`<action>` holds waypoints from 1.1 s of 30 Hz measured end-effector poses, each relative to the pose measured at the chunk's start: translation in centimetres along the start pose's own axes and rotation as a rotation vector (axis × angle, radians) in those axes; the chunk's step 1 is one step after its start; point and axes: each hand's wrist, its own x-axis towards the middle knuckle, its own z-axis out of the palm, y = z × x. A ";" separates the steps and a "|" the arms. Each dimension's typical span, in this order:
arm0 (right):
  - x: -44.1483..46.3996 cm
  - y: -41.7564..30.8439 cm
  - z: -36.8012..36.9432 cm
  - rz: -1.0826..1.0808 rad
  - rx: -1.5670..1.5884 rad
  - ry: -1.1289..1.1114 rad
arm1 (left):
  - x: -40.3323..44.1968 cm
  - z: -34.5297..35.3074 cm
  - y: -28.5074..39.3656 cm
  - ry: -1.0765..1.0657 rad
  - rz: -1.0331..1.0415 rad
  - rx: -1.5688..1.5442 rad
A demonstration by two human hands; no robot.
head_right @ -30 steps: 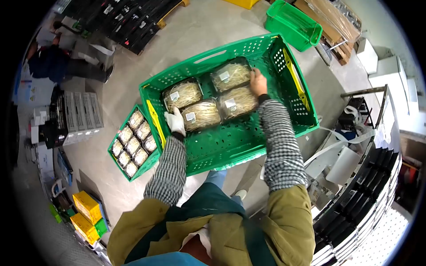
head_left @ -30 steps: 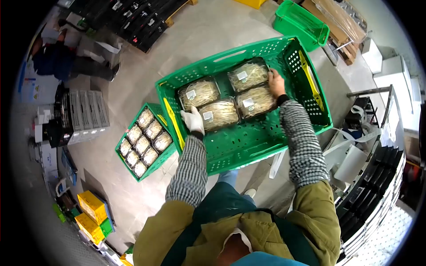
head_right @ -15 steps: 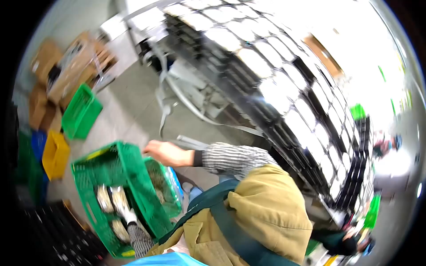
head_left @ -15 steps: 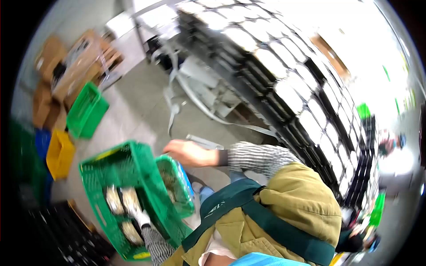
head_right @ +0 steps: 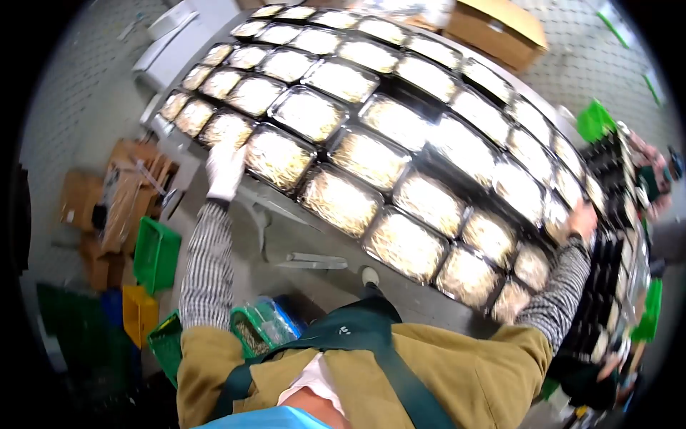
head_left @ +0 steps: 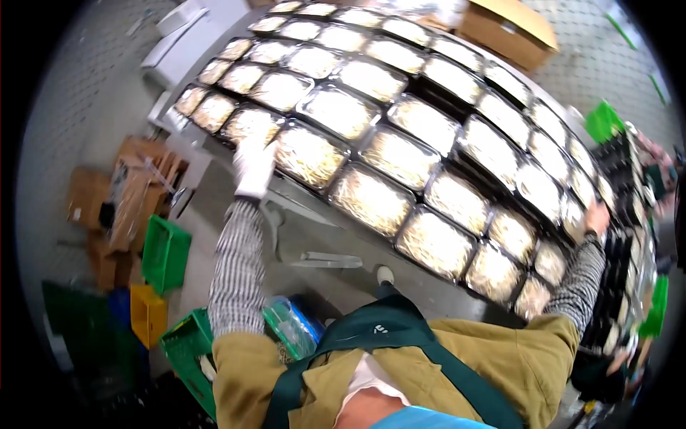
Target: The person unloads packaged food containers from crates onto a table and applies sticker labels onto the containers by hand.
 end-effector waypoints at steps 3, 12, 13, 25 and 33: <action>3.4 7.2 8.2 -0.294 -0.548 -0.251 | 6.2 5.8 1.7 -0.237 -0.132 0.126; 5.5 17.2 15.1 0.022 0.302 -0.259 | 7.2 10.1 5.2 -0.013 -0.402 0.204; 5.5 17.0 14.4 0.049 0.417 -0.255 | 7.1 10.6 4.8 -0.034 -0.422 0.224; 0.5 2.1 -15.3 -0.354 -0.008 0.260 | 3.2 -0.6 5.2 -0.376 -0.050 -0.069; -25.0 -23.1 -35.1 -0.918 0.704 0.129 | -28.0 -23.1 4.2 0.545 -0.736 -0.255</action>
